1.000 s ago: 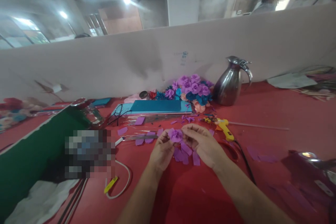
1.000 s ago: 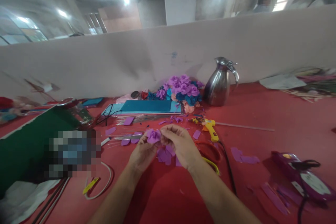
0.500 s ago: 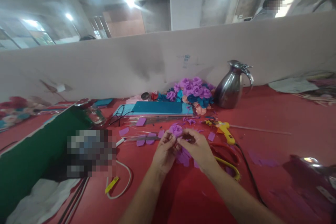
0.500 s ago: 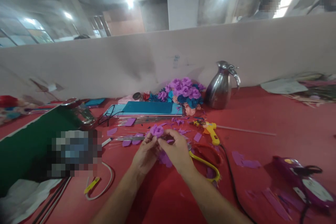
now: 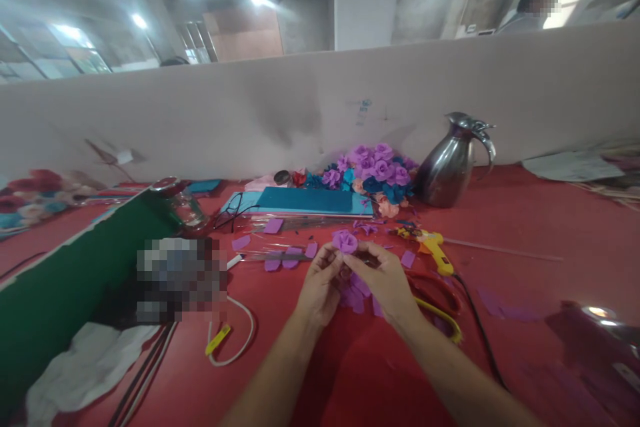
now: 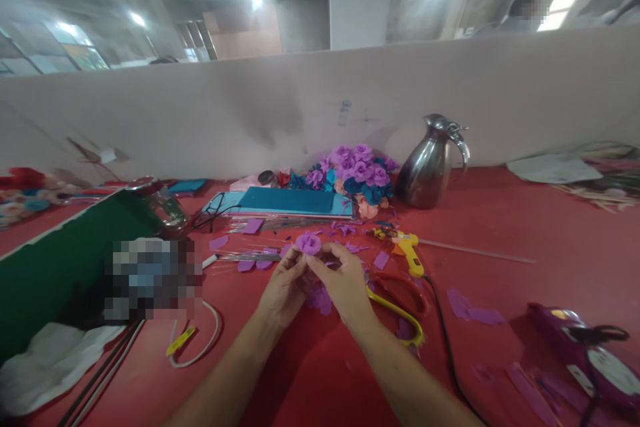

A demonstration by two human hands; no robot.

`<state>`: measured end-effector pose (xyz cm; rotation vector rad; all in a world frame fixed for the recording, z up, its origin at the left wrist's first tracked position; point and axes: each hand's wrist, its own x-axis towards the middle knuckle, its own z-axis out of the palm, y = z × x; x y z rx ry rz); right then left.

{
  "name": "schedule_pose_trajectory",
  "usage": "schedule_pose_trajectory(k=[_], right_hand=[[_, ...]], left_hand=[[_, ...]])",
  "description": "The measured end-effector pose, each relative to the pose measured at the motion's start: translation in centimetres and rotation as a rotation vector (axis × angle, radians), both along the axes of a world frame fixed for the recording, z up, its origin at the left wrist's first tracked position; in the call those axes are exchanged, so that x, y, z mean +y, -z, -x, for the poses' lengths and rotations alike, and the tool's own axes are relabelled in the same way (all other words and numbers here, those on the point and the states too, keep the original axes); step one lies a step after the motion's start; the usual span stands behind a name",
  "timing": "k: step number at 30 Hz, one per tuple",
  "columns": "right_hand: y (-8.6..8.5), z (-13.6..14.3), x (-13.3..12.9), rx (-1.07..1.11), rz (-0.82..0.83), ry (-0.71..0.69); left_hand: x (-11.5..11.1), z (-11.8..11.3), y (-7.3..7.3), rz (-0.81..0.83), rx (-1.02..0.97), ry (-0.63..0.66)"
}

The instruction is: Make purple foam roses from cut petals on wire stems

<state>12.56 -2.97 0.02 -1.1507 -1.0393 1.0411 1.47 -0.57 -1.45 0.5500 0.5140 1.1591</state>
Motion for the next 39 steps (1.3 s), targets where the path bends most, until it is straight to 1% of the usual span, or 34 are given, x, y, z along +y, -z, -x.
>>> schedule_pose_trajectory(k=[7, 12, 15, 20, 27, 31, 33, 37, 39], right_hand=[[-0.1, 0.0, 0.0, 0.020, -0.010, 0.000], [-0.7, 0.0, 0.0, 0.133, -0.022, 0.014], [-0.9, 0.1, -0.1, 0.169, 0.014, 0.007], [-1.3, 0.5, -0.4, 0.260, 0.080, -0.049], [-2.0, 0.3, -0.6, 0.328, 0.048, -0.069], [-1.6, 0.1, -0.5, 0.386, 0.030, -0.057], [-1.1, 0.1, -0.4, 0.343, 0.010, -0.036], [-0.1, 0.1, 0.1, -0.004, -0.030, -0.045], [0.2, 0.1, 0.3, -0.110, -0.037, -0.035]], left_hand=[[0.0, 0.0, 0.2, -0.035, 0.000, -0.003], [0.1, 0.1, 0.2, -0.069, -0.005, 0.013], [0.2, 0.0, 0.2, -0.082, 0.001, -0.009], [0.2, -0.1, 0.2, -0.102, 0.049, -0.035], [0.2, -0.2, 0.3, -0.105, 0.060, -0.056], [0.3, 0.0, 0.7, -0.086, 0.069, -0.046], [0.3, 0.1, 0.7, -0.058, 0.056, -0.053], [0.1, 0.2, 0.4, -0.011, 0.022, -0.044], [0.0, 0.1, 0.2, 0.008, 0.001, -0.038]])
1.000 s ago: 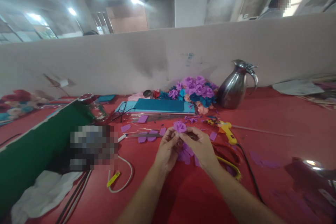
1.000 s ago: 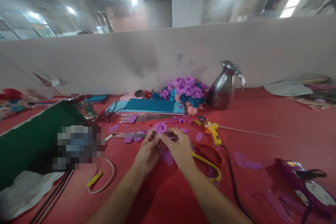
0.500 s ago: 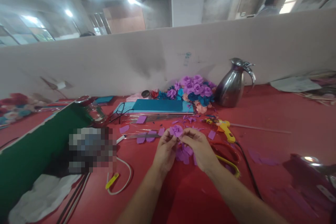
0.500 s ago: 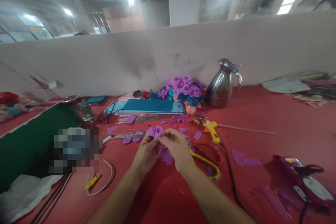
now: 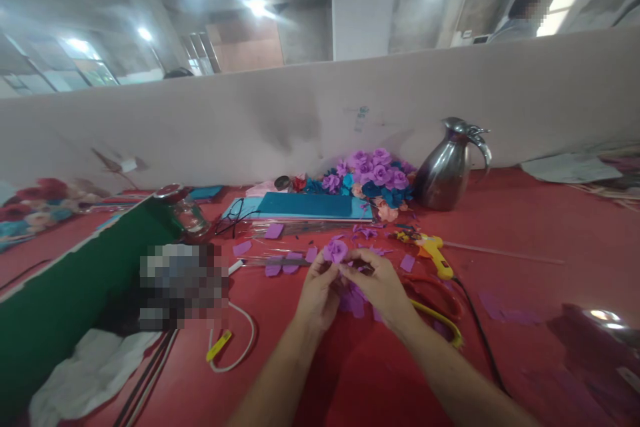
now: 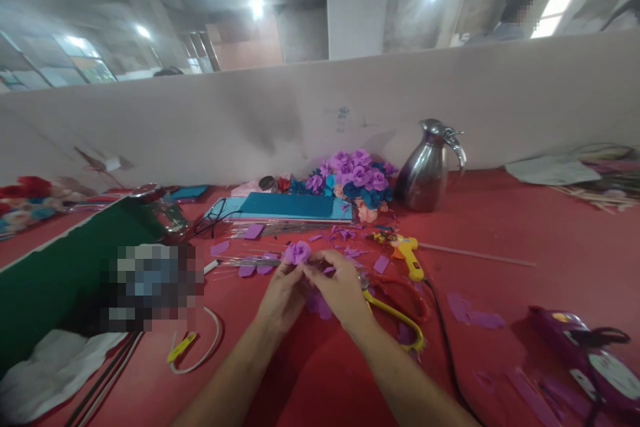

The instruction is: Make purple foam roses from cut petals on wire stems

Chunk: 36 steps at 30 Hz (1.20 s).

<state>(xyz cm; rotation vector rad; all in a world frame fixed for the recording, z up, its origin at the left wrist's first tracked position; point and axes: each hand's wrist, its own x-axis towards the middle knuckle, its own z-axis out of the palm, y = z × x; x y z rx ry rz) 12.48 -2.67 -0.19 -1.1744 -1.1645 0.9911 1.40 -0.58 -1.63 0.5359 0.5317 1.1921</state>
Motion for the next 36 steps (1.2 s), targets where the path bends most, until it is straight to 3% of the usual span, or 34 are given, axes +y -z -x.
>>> schedule_pose_trajectory(k=[8, 23, 36], right_hand=[[0.3, -0.8, 0.5, 0.030, 0.070, -0.017], [0.2, -1.1, 0.4, -0.027, 0.039, -0.116], [0.5, -1.1, 0.5, -0.101, -0.044, -0.133]], left_hand=[[0.2, 0.3, 0.2, 0.038, 0.022, 0.061], [1.0, 1.5, -0.2, -0.213, 0.155, 0.091], [1.2, 1.9, 0.0, -0.324, 0.300, 0.004]])
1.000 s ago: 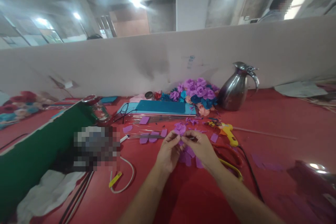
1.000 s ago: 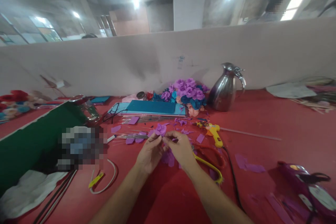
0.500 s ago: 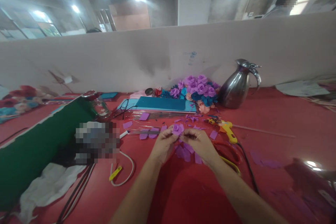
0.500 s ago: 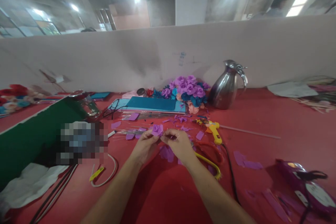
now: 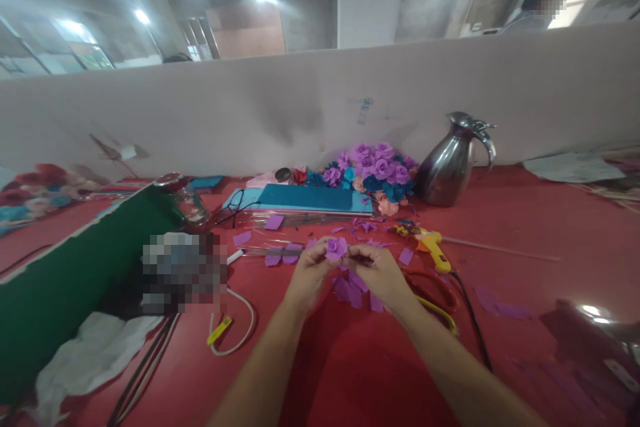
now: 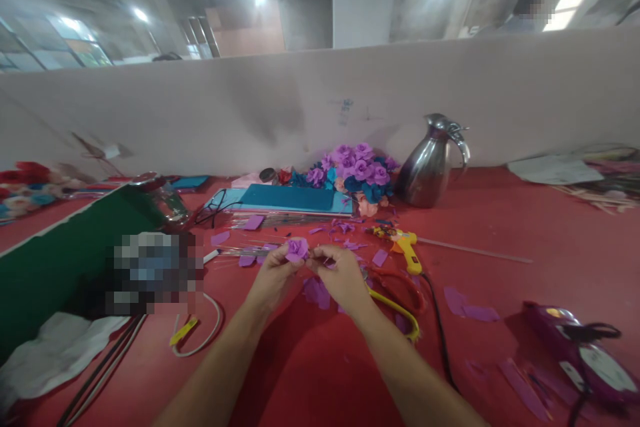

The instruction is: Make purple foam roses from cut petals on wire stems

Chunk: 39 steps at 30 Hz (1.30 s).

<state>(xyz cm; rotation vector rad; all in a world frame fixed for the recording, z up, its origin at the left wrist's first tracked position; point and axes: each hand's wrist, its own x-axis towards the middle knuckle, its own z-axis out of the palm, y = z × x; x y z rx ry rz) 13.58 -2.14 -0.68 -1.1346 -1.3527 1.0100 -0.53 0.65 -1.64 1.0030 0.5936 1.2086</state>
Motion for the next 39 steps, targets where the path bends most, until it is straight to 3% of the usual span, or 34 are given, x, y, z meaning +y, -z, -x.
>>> schedule_pose_trajectory(k=[7, 13, 17, 21, 25, 29, 39], right_hand=[[-0.1, -0.2, 0.1, -0.033, -0.035, 0.004], [-0.6, 0.1, -0.3, -0.040, -0.056, 0.105], [-0.8, -0.4, -0.4, 0.110, -0.060, 0.162], [-0.9, -0.5, -0.2, 0.165, -0.026, 0.120], [-1.0, 0.5, -0.6, 0.050, -0.061, 0.113], [-1.0, 1.2, -1.2, -0.047, -0.120, 0.190], [-0.4, 1.0, -1.7, -0.305, -0.416, 0.279]], left_hand=[[-0.1, 0.4, -1.3, -0.185, 0.118, 0.037], [-0.1, 0.7, -1.6, -0.245, 0.137, -0.013], [-0.1, 0.6, -1.3, -0.129, 0.132, -0.076], [-0.1, 0.1, -0.9, 0.016, 0.023, -0.140], [-0.4, -0.6, -0.6, 0.227, -0.187, -0.043], [-0.6, -0.9, -0.3, 0.380, -0.242, 0.032], [-0.4, -0.9, 0.2, 0.295, -0.232, 0.005]])
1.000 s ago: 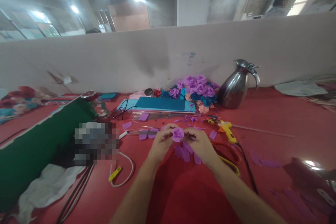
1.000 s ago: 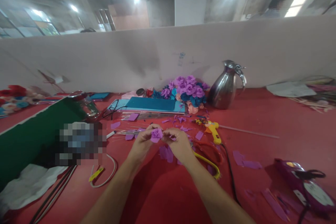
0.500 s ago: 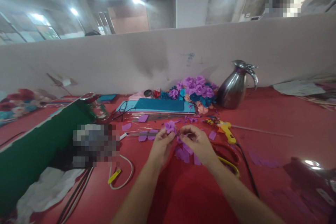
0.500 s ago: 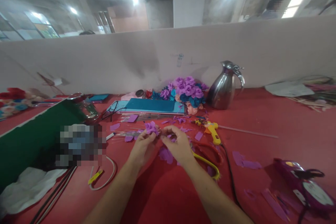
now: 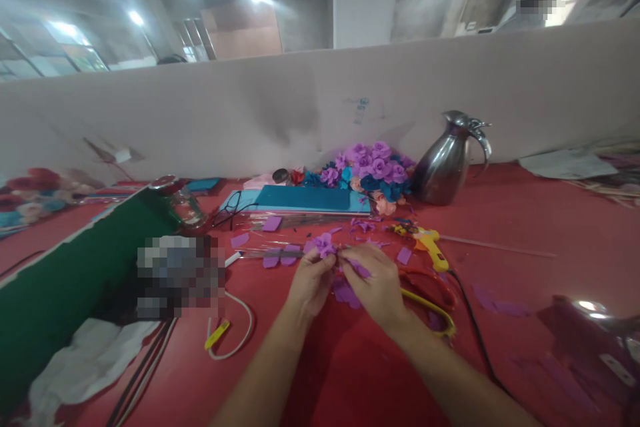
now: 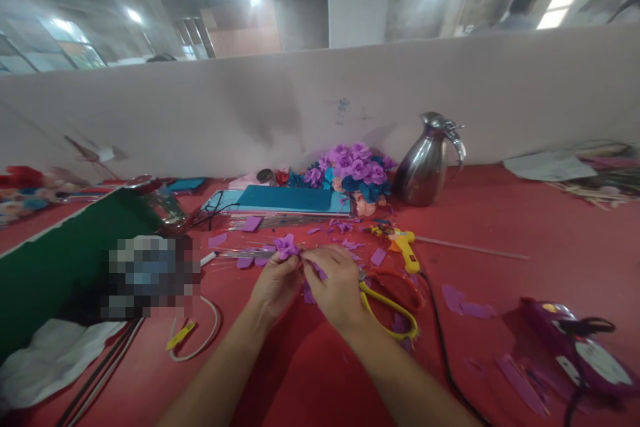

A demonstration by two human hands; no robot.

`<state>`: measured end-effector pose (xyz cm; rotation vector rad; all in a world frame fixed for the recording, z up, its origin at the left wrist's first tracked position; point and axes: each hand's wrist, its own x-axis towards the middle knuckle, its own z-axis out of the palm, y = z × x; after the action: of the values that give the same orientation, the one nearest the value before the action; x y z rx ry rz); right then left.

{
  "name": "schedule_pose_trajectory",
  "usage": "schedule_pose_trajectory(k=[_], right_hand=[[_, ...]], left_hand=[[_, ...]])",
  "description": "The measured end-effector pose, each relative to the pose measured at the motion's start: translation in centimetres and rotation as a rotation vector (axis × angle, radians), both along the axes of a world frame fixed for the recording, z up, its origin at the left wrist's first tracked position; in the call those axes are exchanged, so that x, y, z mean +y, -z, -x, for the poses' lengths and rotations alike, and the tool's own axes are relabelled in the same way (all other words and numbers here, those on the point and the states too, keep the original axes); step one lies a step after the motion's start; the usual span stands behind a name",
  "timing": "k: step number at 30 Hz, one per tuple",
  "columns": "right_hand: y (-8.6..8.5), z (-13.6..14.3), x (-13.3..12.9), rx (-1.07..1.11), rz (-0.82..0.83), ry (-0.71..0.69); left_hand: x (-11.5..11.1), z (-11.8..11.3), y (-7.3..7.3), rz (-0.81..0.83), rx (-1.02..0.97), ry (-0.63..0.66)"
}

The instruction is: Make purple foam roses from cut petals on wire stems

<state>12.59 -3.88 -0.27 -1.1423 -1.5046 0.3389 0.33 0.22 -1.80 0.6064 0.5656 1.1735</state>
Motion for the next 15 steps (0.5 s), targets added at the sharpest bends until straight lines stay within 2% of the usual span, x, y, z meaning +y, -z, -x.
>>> schedule_pose_trajectory(k=[2, 6, 8, 15], right_hand=[[-0.2, 0.1, -0.1, 0.051, 0.037, -0.027], [-0.3, 0.2, 0.2, 0.302, 0.234, -0.145], [-0.1, 0.1, 0.6, 0.351, 0.291, -0.181], [-0.1, -0.1, 1.0, 0.243, 0.159, -0.218]], left_hand=[[0.0, 0.0, -0.2, -0.016, 0.022, -0.019], [-0.2, 0.2, -1.0, -0.080, 0.084, -0.037], [-0.2, 0.2, -1.3, -0.122, 0.113, -0.037], [0.2, 0.8, -1.2, -0.273, 0.186, -0.057]])
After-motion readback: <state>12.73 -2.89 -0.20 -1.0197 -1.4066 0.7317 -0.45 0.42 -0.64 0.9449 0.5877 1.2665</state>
